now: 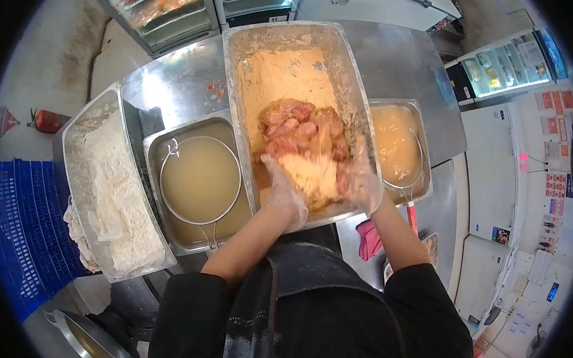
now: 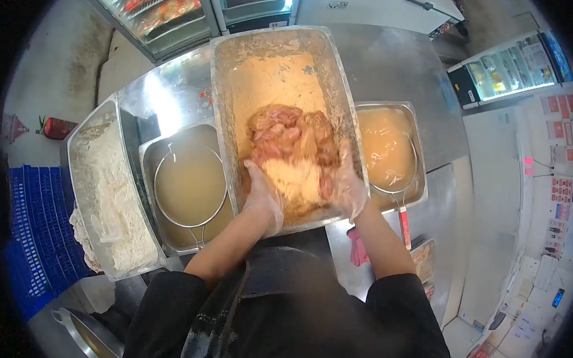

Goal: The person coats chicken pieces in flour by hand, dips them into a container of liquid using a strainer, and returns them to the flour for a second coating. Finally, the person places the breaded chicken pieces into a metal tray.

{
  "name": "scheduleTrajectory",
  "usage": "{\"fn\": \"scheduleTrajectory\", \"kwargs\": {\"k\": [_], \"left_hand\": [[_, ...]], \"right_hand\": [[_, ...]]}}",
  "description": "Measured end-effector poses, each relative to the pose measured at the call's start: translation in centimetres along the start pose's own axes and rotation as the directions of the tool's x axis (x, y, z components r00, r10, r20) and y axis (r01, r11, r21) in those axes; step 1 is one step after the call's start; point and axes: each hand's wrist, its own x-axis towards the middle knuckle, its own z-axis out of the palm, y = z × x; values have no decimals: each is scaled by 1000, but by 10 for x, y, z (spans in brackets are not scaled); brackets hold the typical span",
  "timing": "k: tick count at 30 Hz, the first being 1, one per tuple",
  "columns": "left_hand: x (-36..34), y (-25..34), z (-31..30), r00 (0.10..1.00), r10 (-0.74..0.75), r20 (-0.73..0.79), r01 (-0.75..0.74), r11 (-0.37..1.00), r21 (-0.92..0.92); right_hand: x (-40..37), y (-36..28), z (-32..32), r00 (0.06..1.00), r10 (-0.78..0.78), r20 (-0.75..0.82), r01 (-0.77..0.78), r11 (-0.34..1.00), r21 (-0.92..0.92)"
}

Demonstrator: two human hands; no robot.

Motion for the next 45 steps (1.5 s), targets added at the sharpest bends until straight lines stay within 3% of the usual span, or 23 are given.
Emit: {"fn": "scheduleTrajectory", "kwargs": {"k": [3, 6, 8, 9, 10, 11, 12, 15, 16, 18, 20, 25, 26, 28, 30, 31, 33, 36, 37, 39, 41, 42, 45], "left_hand": [[-2, 11, 30, 962, 149, 227, -180, 976, 122], [-7, 31, 48, 867, 197, 458, -249, 967, 57], [21, 37, 14, 929, 356, 106, -341, 704, 623], [36, 41, -6, 926, 360, 115, -349, 698, 625], [49, 41, -35, 859, 465, 215, -311, 139, 940], [54, 38, -57, 806, 477, 351, -105, -468, 878], [52, 28, -67, 809, 480, 340, -93, -467, 880], [36, 5, -86, 827, 340, 448, -17, -781, 625], [22, 2, -91, 782, 117, 612, -96, -947, 305], [5, -10, -87, 721, -142, 678, -147, -988, -51], [2, -34, -78, 861, 294, 414, -115, -681, 723], [-7, -28, -68, 876, 413, 248, 27, -557, 830], [-15, -17, -68, 832, 191, 521, -70, -896, 439], [-13, -16, -76, 756, -128, 642, -108, -992, -70], [19, -30, -71, 905, 82, 418, -62, -945, 320], [33, -39, -70, 936, 143, 322, -14, -897, 442], [51, -56, -74, 684, 722, 107, 95, -233, 968], [67, -47, -54, 707, 705, 57, 52, -132, 990], [67, -44, -49, 704, 707, 67, 39, -132, 990], [45, -26, -25, 633, 746, 206, -106, -180, 978], [-11, 9, 10, 749, 541, 382, -312, -220, 924], [22, 17, -11, 567, 604, 561, -232, -536, 812], [76, 69, -31, 307, 357, 882, 92, -934, 346]], "right_hand": [[30, -21, -34, 912, 109, 395, -263, 895, 361], [18, -45, 3, 962, -151, 228, 36, 896, 442], [38, -17, -20, 986, -25, -162, 19, 999, -39], [41, -4, -40, 981, -82, -175, -40, 799, -600], [39, 6, -55, 979, -132, -156, -109, 310, -945], [41, 8, -53, 998, -21, -65, -65, 13, -998], [42, 10, -50, 994, 113, -3, 28, -274, -961], [42, 32, -56, 990, 130, -52, -16, -260, -965], [42, 40, -63, 990, 132, -45, -10, -257, -966], [34, 47, -72, 994, 112, 16, 50, -307, -950], [11, 29, -60, 987, 162, 8, 58, -306, -950], [35, 41, -80, 989, 139, 40, 78, -275, -958], [41, 27, -61, 953, 291, -82, -2, -265, -964], [45, 42, -47, 880, 434, -194, -75, -276, -958], [72, 83, -53, 795, 589, 144, 408, -343, -846], [86, 106, -56, 727, 641, 246, 557, -341, -757], [112, 155, -64, 888, 460, -5, 12, -35, -999], [128, 174, -66, 831, 554, -47, -502, 712, -492], [131, 171, -68, 811, 586, -4, -572, 790, -221], [94, 108, -40, 935, 349, -53, -344, 866, -362], [57, 46, -10, 979, 203, -32, -204, 943, -264], [40, 32, -5, 989, 146, -17, -147, 983, -106], [24, 12, 3, 975, 29, -218, -49, 995, -86]]}}
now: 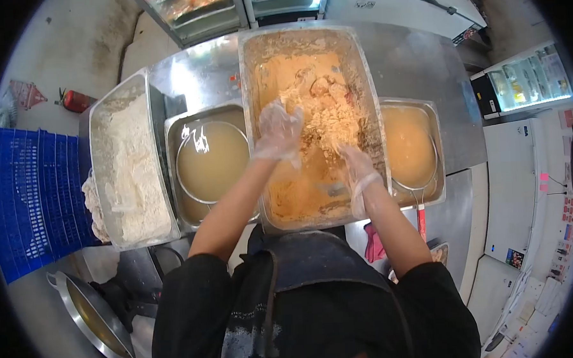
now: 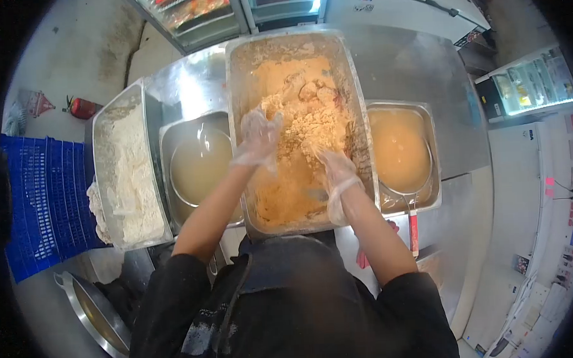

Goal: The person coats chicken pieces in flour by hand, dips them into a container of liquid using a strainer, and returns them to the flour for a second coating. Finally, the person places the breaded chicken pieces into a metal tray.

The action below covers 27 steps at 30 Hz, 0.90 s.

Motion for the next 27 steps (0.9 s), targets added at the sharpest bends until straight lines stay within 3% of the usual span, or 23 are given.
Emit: {"fn": "scheduleTrajectory", "kwargs": {"k": [2, 3, 5, 7, 10, 11, 13, 14, 15, 16, 17, 19, 20, 22, 23, 25, 27], "left_hand": [[40, -20, 23, 971, 234, -44, -214, 939, 270], [66, -27, 44, 963, 53, 265, -86, 990, 113], [85, -9, 39, 815, -64, 575, 78, 997, 0], [73, -2, 58, 795, -41, 605, 50, 999, 3], [36, -7, 96, 870, 156, 467, -184, 983, 13], [30, -9, 97, 873, 209, 441, -240, 971, 14], [32, -2, 63, 825, 254, 505, -299, 954, 8], [33, 3, 57, 826, 249, 506, -296, 955, 12], [35, 8, 53, 834, 67, 548, -17, 995, -96], [37, 14, 51, 789, -105, 605, 267, 946, -185], [39, 20, 48, 696, -249, 674, 530, 811, -248], [41, 30, 42, 405, -404, 820, 898, 347, -272], [41, 38, 30, 323, -375, 869, 942, 44, -332], [35, 49, 2, 299, -222, 928, 851, -377, -365], [35, 53, -16, 315, -154, 937, 796, -495, -349], [34, 54, -51, 341, -105, 934, 756, -560, -339], [34, 44, -67, 337, -188, 922, 821, -420, -386]], "right_hand": [[43, 25, -38, 998, -3, -64, 0, 999, -44], [80, 45, -64, 997, 14, -71, -19, 997, -78], [130, 73, -89, 997, 24, -69, -27, 998, -55], [106, 37, -56, 1000, -9, -6, 10, 993, 113], [78, 6, -12, 995, -49, 87, 15, 935, 354], [86, 11, -10, 995, -41, 87, 7, 936, 351], [110, 17, -4, 988, -147, 35, 142, 983, 119], [105, 9, -1, 995, -89, 34, 87, 994, 67], [95, -2, 6, 999, -30, 33, 30, 999, 15], [81, -10, 10, 987, 34, 156, -50, 994, 98], [70, -12, 13, 956, 89, 278, -140, 975, 171], [68, 4, 12, 942, 87, 325, -158, 967, 198], [72, 10, 11, 924, 78, 373, -169, 961, 220], [91, 34, -2, 932, 62, 357, -147, 965, 216], [98, 42, -5, 939, 40, 341, -119, 969, 214], [39, -4, 6, 925, 20, 380, -147, 940, 309], [22, -13, 2, 914, 3, 405, -179, 900, 398]]}}
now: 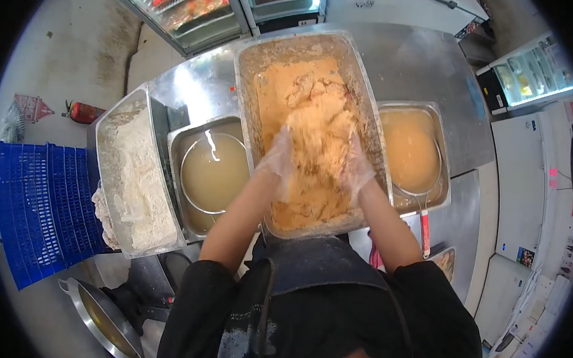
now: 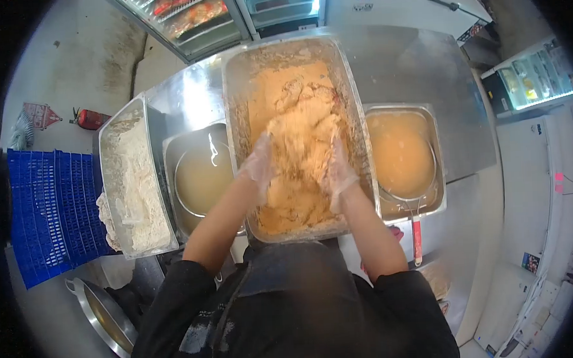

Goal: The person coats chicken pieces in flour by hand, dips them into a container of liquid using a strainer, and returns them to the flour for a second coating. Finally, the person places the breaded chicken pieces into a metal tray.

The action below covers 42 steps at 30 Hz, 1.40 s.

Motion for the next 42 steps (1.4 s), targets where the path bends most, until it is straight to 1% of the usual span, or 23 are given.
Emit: {"fn": "scheduleTrajectory", "kwargs": {"k": [2, 3, 5, 6, 7, 9, 10, 12, 13, 16, 18, 22, 24, 25, 26, 28, 30, 32, 34, 37, 38, 39, 42], "left_hand": [[28, -20, -34, 986, 166, -31, -130, 864, 486], [56, -40, -60, 955, 297, -6, -188, 621, 761], [62, -55, -64, 867, 451, 210, -200, -71, 977], [61, -72, -61, 852, 496, 170, -157, -69, 985], [57, -88, -58, 847, 522, 102, -130, 18, 991], [43, -108, -45, 839, 512, -183, -81, 450, 889], [36, -115, -39, 839, 466, -281, -82, 620, 781], [22, -111, -27, 910, 300, -286, -134, 866, 482], [16, -106, -21, 949, 201, -243, -131, 952, 277], [-4, -82, -7, 999, 40, 12, -37, 984, -172], [-7, -67, -11, 995, 49, 83, -25, 963, -267], [-3, -56, -37, 996, 91, 13, -87, 978, -187], [10, -73, -53, 981, 136, -138, -131, 991, 40], [17, -87, -56, 962, 167, -216, -127, 974, 186], [22, -105, -58, 931, 213, -295, -110, 938, 329], [23, -142, -49, 856, 305, -417, -48, 850, 525], [-1, -142, -27, 831, 376, -411, -79, 810, 580], [-27, -116, -7, 944, 121, -307, 84, 812, 578], [-8, -124, 5, 946, 189, -265, 48, 725, 687], [12, -132, 15, 942, 321, -92, -57, 425, 903], [17, -135, 16, 935, 353, 36, -117, 212, 970], [27, -140, 11, 934, 354, 36, -119, 216, 969], [36, -136, -11, 868, 188, 459, -403, -275, 873]], "right_hand": [[7, -5, -22, 919, -217, -328, -24, 801, -599], [-25, -45, 20, 865, -20, -501, -479, 261, -838], [-16, -28, -18, 901, -3, -434, -430, 126, -894], [-10, -14, -37, 930, 25, -367, -367, -9, -930], [-10, -3, -49, 929, 23, -368, -368, -11, -930], [-11, 18, -68, 956, 257, -139, -227, 351, -909], [-8, 31, -74, 956, 259, -138, -227, 356, -906], [2, 45, -69, 942, 281, -186, -329, 653, -682], [9, 49, -62, 943, 281, -178, -323, 648, -689], [23, 55, -46, 918, 286, -276, -396, 610, -687], [26, 50, -34, 987, 160, 5, -151, 941, -303], [-1, 1, -4, 997, 71, 41, -67, 993, -92], [14, -7, -31, 971, -133, -197, 48, 921, -385], [12, -15, -44, 970, -136, -201, 50, 923, -383], [7, -26, -51, 912, -111, -396, -211, 700, -682], [8, -29, -52, 811, -170, -560, -481, 351, -804], [16, -18, -55, 848, -71, -525, -364, 643, -674], [27, -5, -55, 890, 1, -456, -231, 864, -447], [35, 4, -49, 911, 28, -411, -171, 933, -316], [62, 7, -56, 904, -89, -417, -119, 887, -447], [84, 15, -90, 956, -92, -278, -42, 897, -441], [96, 18, -109, 986, -97, -135, 31, 906, -422], [62, -2, -80, 917, -230, -326, -67, 716, -695]]}}
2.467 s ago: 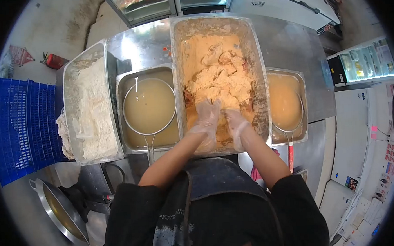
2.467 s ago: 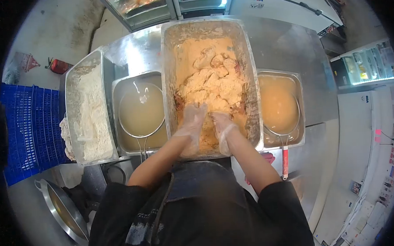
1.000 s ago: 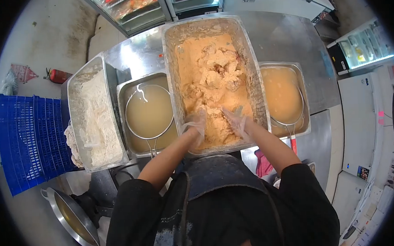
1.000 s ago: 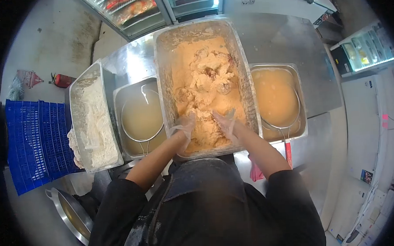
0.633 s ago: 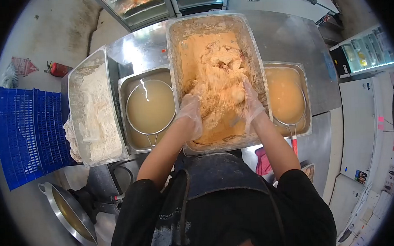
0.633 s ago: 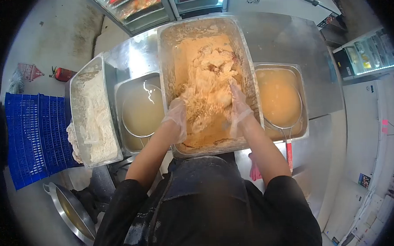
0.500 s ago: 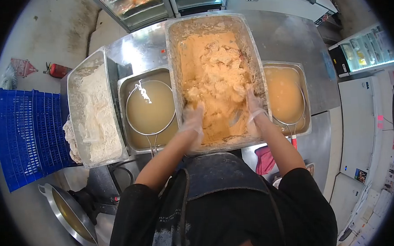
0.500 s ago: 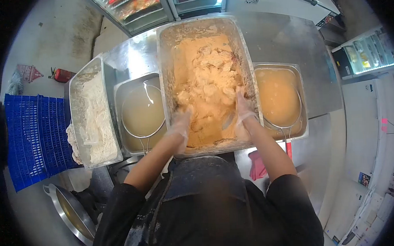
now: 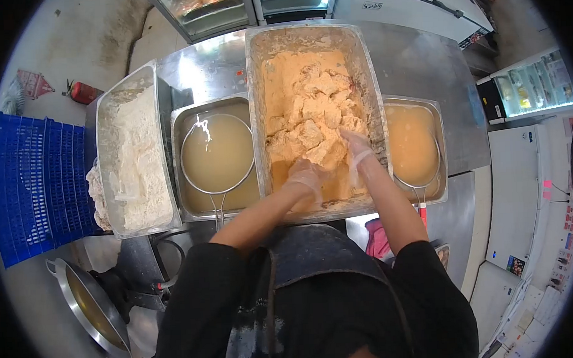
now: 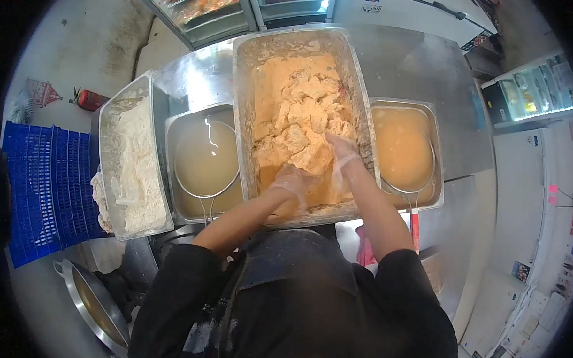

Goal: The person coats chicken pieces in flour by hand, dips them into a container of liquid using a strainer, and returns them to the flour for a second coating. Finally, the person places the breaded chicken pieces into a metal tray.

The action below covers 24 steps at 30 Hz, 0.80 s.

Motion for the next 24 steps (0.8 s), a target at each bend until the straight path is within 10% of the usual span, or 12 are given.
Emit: {"fn": "scheduleTrajectory", "kwargs": {"k": [1, 3, 7, 12, 16, 18, 24], "left_hand": [[-6, -5, -9, 999, -49, -8, 48, 996, -80], [-27, -10, -37, 996, -90, 2, 89, 983, -158], [-54, -6, -41, 978, -166, -128, 184, 972, 149], [-42, 5, -16, 934, -60, -353, 123, 980, 159], [-38, 13, -18, 977, -188, -102, 188, 982, -11], [-42, 13, -17, 985, -170, -29, 167, 983, -72], [-52, 4, -47, 957, 179, 226, -252, 902, 352]], "right_hand": [[2, 1, -12, 1000, -2, -2, 2, 1000, -1], [1, 4, -39, 943, -186, 277, 332, 578, -745], [-54, -40, -10, 955, 146, 259, 282, -166, -945], [-75, 7, 34, 970, -144, 196, 183, -97, -978], [-103, -4, 44, 982, 47, 181, 176, 101, -979], [-81, 32, 34, 947, 101, 305, 319, -171, -932], [-29, 37, 17, 959, -133, 251, 255, 8, -967]]}}
